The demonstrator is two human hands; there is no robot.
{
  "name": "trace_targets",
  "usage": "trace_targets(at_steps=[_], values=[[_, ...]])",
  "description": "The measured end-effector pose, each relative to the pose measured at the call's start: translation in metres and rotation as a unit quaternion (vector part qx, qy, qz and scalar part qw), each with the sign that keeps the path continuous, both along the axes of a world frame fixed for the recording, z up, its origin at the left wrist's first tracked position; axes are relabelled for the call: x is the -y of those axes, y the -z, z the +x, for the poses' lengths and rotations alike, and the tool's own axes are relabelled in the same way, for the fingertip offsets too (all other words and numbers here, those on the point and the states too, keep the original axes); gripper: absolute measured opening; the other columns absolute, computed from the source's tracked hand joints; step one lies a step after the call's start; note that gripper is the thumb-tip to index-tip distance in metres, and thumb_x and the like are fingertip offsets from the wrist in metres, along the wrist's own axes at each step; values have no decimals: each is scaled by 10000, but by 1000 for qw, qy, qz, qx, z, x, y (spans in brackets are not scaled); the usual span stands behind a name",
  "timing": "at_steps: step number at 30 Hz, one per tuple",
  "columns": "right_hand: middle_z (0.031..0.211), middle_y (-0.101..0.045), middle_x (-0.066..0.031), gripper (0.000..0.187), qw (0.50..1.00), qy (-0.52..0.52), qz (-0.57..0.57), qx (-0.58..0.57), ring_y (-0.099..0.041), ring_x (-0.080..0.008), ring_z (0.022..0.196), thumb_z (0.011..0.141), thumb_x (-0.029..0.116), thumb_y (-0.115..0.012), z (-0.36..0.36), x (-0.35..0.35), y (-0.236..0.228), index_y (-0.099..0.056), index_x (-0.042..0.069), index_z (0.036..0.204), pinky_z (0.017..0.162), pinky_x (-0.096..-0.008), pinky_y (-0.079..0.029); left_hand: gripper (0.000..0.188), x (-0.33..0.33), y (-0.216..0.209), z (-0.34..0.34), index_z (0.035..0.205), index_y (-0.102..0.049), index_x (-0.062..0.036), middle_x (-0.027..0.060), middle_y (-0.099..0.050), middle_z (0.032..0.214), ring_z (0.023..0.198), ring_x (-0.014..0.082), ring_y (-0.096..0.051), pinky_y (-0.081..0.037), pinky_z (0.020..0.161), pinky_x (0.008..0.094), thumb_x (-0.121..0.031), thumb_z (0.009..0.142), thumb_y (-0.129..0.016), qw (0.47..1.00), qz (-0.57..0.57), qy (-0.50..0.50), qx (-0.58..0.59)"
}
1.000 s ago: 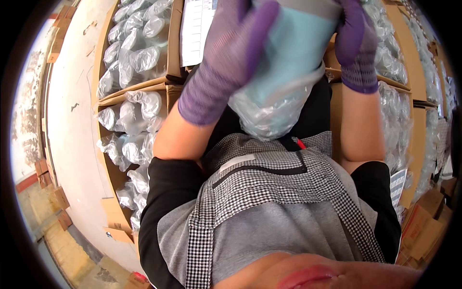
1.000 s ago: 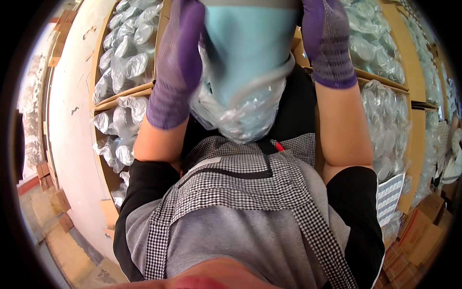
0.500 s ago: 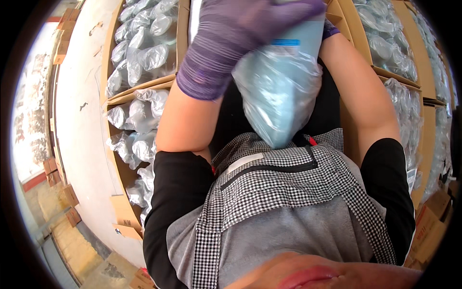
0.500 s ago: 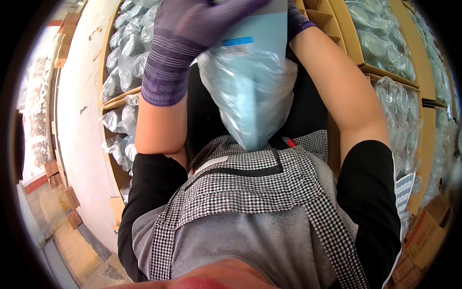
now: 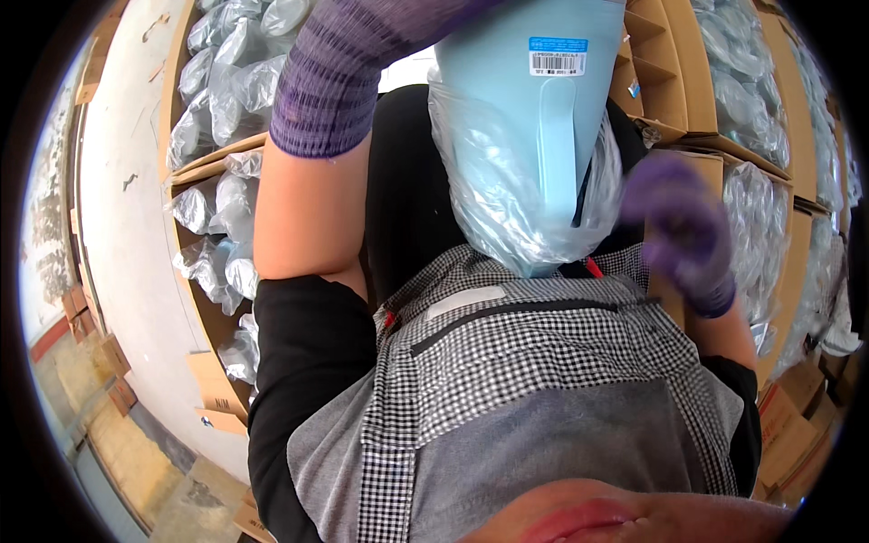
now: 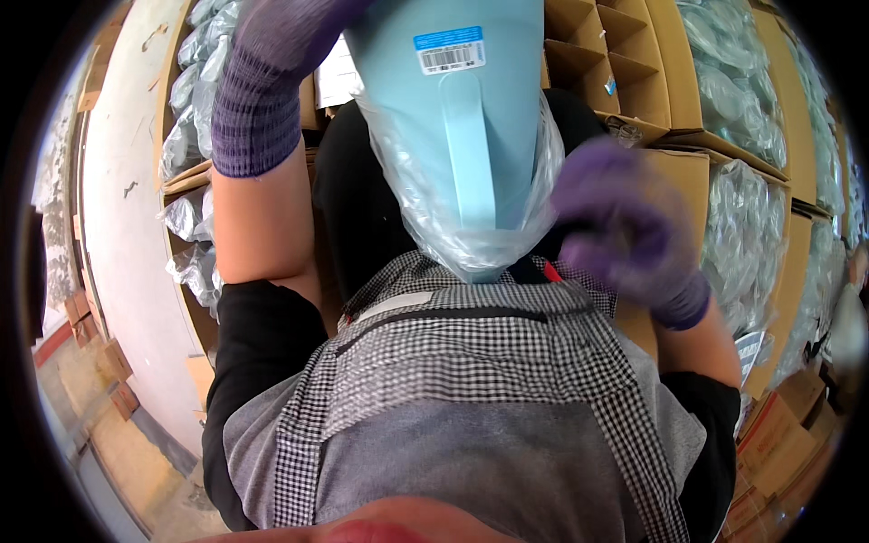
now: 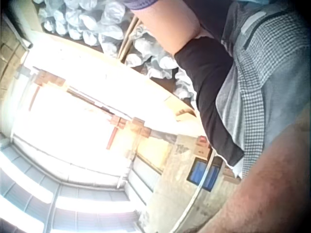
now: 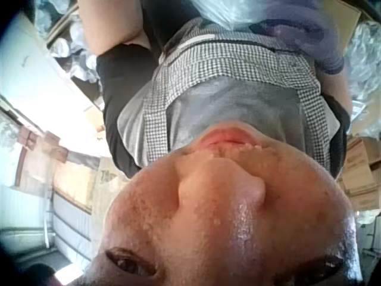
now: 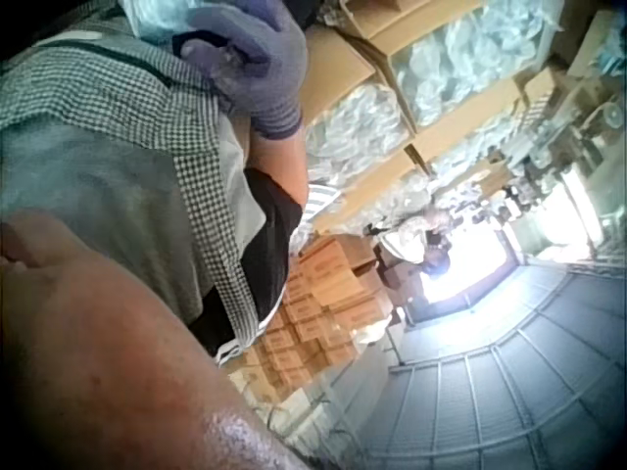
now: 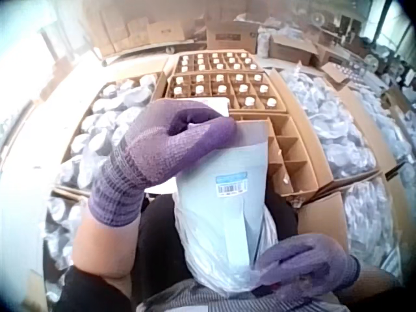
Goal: The person assembles several vacuum flasks by inserting the glass liners into the plastic outer shells, screwing on the base caps, and applying labels to the exterior before placing the assembled flasks into plastic bags and cardboard shipping dividers.
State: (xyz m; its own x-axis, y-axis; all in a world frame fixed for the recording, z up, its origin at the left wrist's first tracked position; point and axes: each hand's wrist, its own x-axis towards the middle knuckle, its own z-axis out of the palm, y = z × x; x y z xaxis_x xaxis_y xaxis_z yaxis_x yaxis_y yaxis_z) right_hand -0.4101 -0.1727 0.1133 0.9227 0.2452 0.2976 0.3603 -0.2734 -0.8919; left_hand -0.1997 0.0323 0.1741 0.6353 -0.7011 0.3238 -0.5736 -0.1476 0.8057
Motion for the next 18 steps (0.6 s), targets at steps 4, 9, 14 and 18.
trace_targets(at_steps=[4,9,14,18], values=[[978,-619,-79,384,970,198,-141,-9,-597,-191,900,883,284,-754,34,10,-32,-638,23,1139,799,-316,-487,287,-10,19,3,981,-747,10,47,-709,847,763,99,-633,-510,699,255,-266,911,-704,988,-119,38,-91],[1081,-586,-96,345,940,238,-229,86,-568,-167,957,957,209,-635,49,-22,-23,-569,-3,1222,871,-291,-458,268,-8,28,-2,1013,-723,20,48,-693,906,826,108,-626,-496,730,248,-224,904,-705,983,-176,-38,-45],[1113,-584,-130,222,969,160,-96,160,-586,-234,974,963,173,-601,43,-20,-25,-576,38,1138,881,-349,-479,349,-45,61,-27,1080,-684,37,144,-678,1026,928,226,-639,-504,824,344,-263,902,-667,933,-248,-16,261],[1214,-543,-137,209,989,56,58,128,-542,-280,1025,963,228,-598,43,-40,-31,-561,93,1118,903,-371,-465,617,-54,52,-78,1065,-698,64,178,-696,932,857,283,-667,-512,763,404,-532,927,-619,943,-232,83,224]])
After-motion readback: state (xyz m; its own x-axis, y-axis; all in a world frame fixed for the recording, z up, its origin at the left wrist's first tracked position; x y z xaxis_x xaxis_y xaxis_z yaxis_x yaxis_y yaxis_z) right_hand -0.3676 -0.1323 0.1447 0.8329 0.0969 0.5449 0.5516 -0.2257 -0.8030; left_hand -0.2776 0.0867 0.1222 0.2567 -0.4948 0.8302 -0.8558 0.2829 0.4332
